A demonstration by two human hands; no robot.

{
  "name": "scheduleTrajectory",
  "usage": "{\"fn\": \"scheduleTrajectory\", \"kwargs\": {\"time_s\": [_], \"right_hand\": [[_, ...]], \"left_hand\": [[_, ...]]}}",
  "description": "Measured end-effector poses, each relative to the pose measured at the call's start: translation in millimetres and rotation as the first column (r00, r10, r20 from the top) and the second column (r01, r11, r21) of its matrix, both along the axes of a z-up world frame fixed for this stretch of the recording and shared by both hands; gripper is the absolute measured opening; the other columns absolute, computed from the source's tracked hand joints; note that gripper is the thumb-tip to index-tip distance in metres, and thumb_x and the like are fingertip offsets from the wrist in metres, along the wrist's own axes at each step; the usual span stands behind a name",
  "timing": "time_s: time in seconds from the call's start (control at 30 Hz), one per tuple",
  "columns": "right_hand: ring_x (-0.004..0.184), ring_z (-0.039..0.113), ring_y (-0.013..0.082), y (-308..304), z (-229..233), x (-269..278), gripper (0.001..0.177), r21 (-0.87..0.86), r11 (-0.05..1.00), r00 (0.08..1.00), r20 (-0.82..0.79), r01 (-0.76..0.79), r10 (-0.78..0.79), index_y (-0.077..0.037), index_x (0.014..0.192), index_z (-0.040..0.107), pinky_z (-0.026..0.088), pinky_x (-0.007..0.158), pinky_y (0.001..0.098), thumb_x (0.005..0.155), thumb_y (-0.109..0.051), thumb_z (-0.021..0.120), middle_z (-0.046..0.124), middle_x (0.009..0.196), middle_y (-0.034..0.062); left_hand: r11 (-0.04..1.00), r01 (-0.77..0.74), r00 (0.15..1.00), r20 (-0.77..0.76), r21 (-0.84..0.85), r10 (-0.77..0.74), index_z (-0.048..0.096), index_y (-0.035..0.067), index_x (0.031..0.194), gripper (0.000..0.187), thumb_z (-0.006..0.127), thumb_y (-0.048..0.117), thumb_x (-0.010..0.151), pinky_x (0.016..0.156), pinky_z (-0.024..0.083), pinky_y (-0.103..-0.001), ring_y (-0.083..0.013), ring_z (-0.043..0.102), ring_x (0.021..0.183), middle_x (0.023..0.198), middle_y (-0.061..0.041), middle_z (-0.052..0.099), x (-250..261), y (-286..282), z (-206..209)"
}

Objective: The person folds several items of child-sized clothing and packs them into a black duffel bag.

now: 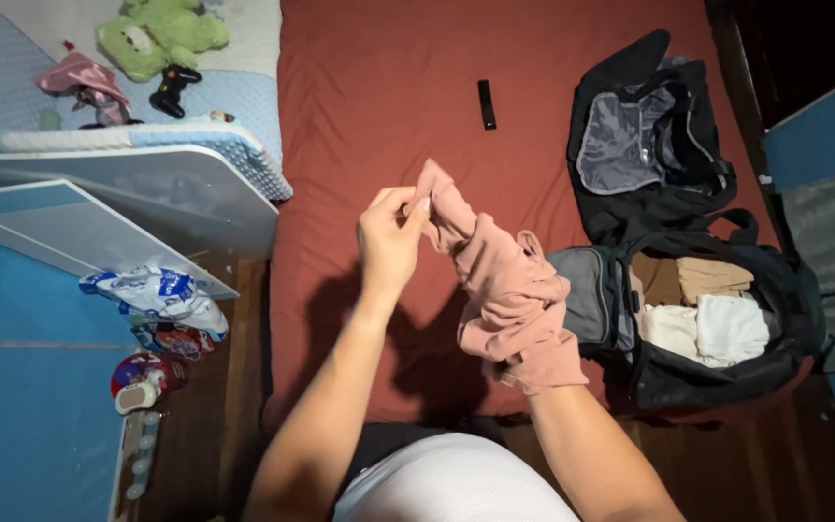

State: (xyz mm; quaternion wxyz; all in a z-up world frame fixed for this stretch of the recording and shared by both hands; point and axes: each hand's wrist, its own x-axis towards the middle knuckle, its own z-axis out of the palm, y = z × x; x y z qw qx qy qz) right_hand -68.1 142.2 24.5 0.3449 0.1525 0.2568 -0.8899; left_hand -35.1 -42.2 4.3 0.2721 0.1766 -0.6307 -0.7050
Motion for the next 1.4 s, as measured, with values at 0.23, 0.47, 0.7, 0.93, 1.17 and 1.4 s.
{"fn": "scheduleTrajectory", "kwargs": {"time_s": [0.23, 0.47, 0.7, 0.93, 1.17, 1.4], "right_hand": [[0.090, 0.068, 0.0157, -11.0, -4.5, 2.9, 0.025, 0.200, 0.973, 0.961, -0.225, -0.116, 0.161, -0.016, 0.111, 0.058, 0.055, 0.080, 0.0322, 0.091, -0.027, 0.049, 0.069, 0.100, 0.0012], [0.087, 0.068, 0.0152, -13.0, -18.9, -1.2, 0.023, 0.413, 0.896, 0.852, -0.398, -0.164, 0.339, -0.010, 0.111, 0.060, 0.055, 0.077, 0.0324, 0.092, -0.021, 0.055, 0.069, 0.096, 0.0014], [0.083, 0.067, 0.0148, -10.0, -28.1, 9.5, 0.021, 0.617, 0.767, 0.685, -0.483, -0.176, 0.545, -0.003, 0.110, 0.063, 0.055, 0.074, 0.0326, 0.093, -0.015, 0.060, 0.068, 0.092, 0.0016], [0.079, 0.067, 0.0144, -6.8, -27.6, 24.9, 0.019, 0.781, 0.607, 0.445, -0.495, -0.148, 0.746, 0.003, 0.109, 0.066, 0.055, 0.071, 0.0328, 0.094, -0.010, 0.066, 0.068, 0.088, 0.0018], [0.067, 0.065, 0.0138, 88.3, 11.9, 17.6, 0.015, 0.668, 0.728, 0.534, -0.563, -0.157, 0.631, 0.008, 0.104, 0.074, 0.056, 0.074, 0.0312, 0.096, -0.002, 0.066, 0.071, 0.078, 0.0065], [0.071, 0.067, 0.0124, 64.7, 10.7, 19.8, 0.048, 0.976, -0.009, -0.457, -0.094, -0.217, 0.884, -0.014, 0.130, 0.068, 0.053, 0.074, 0.0278, 0.085, -0.024, 0.081, 0.073, 0.085, 0.0050]], "left_hand": [[0.741, 0.039, 0.999, 0.005, -0.670, -0.048, 0.074, 0.001, 0.108, 0.014, 0.068, 0.005, 0.095, 0.105, 0.044, -0.044, -0.0348, 0.053, 0.126, 0.133, -0.014, 0.061, 16.4, 16.9, 11.5], [0.772, 0.049, 0.987, -0.087, -0.633, -0.134, 0.051, 0.007, 0.133, 0.052, 0.076, 0.016, 0.089, 0.114, 0.044, -0.045, -0.0357, 0.049, 0.129, 0.137, -0.017, 0.045, 58.6, 70.5, 67.0], [0.565, 0.095, 0.995, 0.096, -0.820, -0.027, 0.069, 0.010, 0.119, 0.044, 0.067, 0.002, 0.076, 0.101, 0.048, -0.047, -0.0384, 0.054, 0.125, 0.129, -0.014, 0.058, 35.3, 80.2, -28.7], [0.936, 0.019, 0.934, 0.340, -0.352, 0.109, 0.070, 0.000, 0.079, 0.012, 0.058, 0.000, 0.082, 0.062, 0.051, -0.038, -0.0260, 0.068, 0.070, 0.072, -0.014, 0.067, 14.9, -30.3, -126.1], [0.781, -0.139, 0.961, 0.273, 0.608, -0.041, 0.066, -0.005, 0.102, 0.045, 0.039, -0.013, 0.067, 0.075, 0.059, -0.041, -0.0277, 0.072, 0.086, 0.097, -0.014, 0.071, 31.2, -97.7, -227.3], [0.439, 0.202, 0.978, -0.156, 0.876, -0.139, 0.059, -0.010, 0.121, 0.051, 0.050, -0.003, 0.071, 0.100, 0.056, -0.049, -0.0354, 0.068, 0.109, 0.116, -0.021, 0.068, 34.4, -61.3, -124.6]]}}
